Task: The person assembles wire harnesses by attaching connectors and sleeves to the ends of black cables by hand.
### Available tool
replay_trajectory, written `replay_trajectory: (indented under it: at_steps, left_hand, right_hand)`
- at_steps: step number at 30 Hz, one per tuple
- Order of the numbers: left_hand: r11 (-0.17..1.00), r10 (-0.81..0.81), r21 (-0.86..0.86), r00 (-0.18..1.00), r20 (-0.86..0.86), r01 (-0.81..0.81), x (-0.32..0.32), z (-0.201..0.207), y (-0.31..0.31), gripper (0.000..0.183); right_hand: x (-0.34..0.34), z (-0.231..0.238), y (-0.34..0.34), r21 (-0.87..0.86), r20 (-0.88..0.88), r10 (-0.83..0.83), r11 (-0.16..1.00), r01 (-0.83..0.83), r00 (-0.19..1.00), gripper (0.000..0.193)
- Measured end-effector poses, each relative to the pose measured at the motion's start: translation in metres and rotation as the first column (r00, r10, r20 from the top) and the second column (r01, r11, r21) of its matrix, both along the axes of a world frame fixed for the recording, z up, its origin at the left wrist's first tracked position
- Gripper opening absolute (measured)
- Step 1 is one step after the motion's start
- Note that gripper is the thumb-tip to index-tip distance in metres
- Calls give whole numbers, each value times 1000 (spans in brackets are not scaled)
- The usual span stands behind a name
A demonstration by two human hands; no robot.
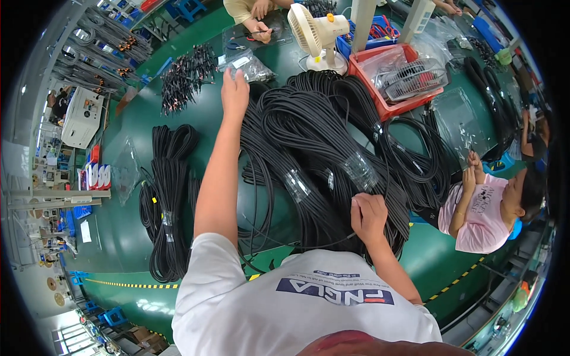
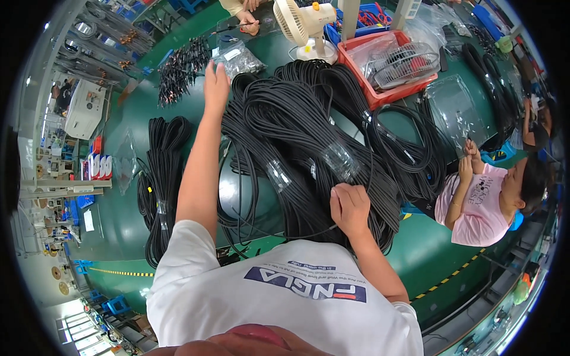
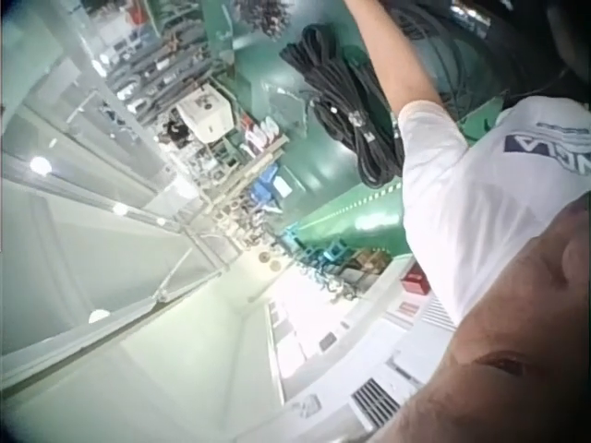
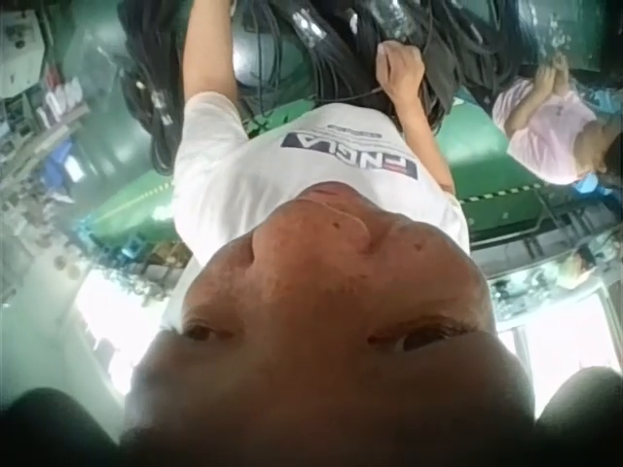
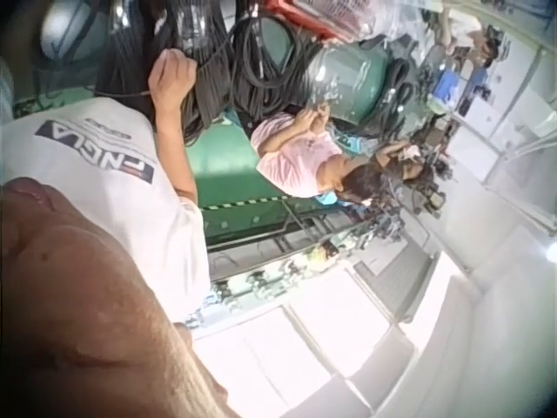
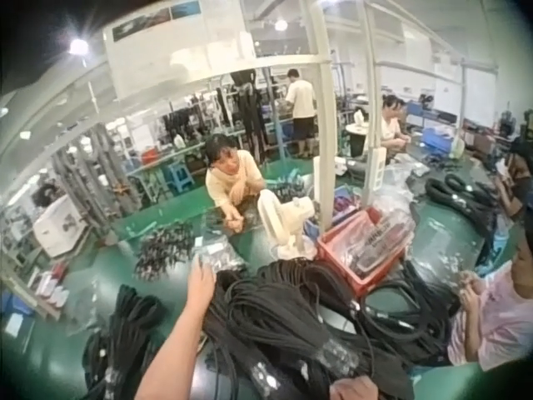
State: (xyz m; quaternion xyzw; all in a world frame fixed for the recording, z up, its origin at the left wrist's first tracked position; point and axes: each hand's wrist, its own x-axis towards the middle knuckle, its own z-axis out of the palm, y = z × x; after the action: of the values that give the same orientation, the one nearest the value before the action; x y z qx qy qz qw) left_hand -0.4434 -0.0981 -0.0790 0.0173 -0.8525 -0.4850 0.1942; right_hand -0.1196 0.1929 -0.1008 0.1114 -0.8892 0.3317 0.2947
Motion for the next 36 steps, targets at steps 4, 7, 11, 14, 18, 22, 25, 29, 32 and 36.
replay_trajectory:
  at_steps: [4,7,11,14,18,22,25,29,32,36]
  left_hand:
    - [977,55,-195,989,-137,-81,-61,14,11,64]
    - [978,33,-199,993,-115,-56,-84,28,30,64]
    - [998,-51,-27,990,-131,48,-96,53,49,56]
    - [965,-147,-249,959,-242,85,-115,59,38,46]
    - [981,-73,-193,970,-231,28,-115,67,44,30]
    - [992,-82,-116,920,-384,40,-91,98,39,33]
    - [993,-99,-100,925,-367,67,-49,134,36,38]
    - [954,-266,67,927,-264,293,36,193,31,48]
    - [796,-488,338,863,-129,501,109,215,35,51]
    - [434,-811,594,581,-70,677,192,208,43,53]
  right_hand:
    - [0,-4,-2,45,12,-18,999,17,1000,11]
    - [0,-7,0,47,1,-28,998,28,1000,11]
    - [-1,-8,3,46,-1,-45,998,45,999,11]
    - [-2,-7,1,27,-15,-22,999,22,1000,12]
    - [-3,-7,0,12,-26,-20,1000,20,999,12]
    - [-2,-7,1,13,-44,-18,1000,19,999,13]
    - [-1,-10,1,5,-60,-21,1000,21,998,12]
    - [2,-4,3,-12,-54,-14,1000,13,998,12]
    - [3,-4,4,-27,-65,8,1000,-9,998,12]
    - [4,-4,5,-50,-91,35,998,-40,995,11]
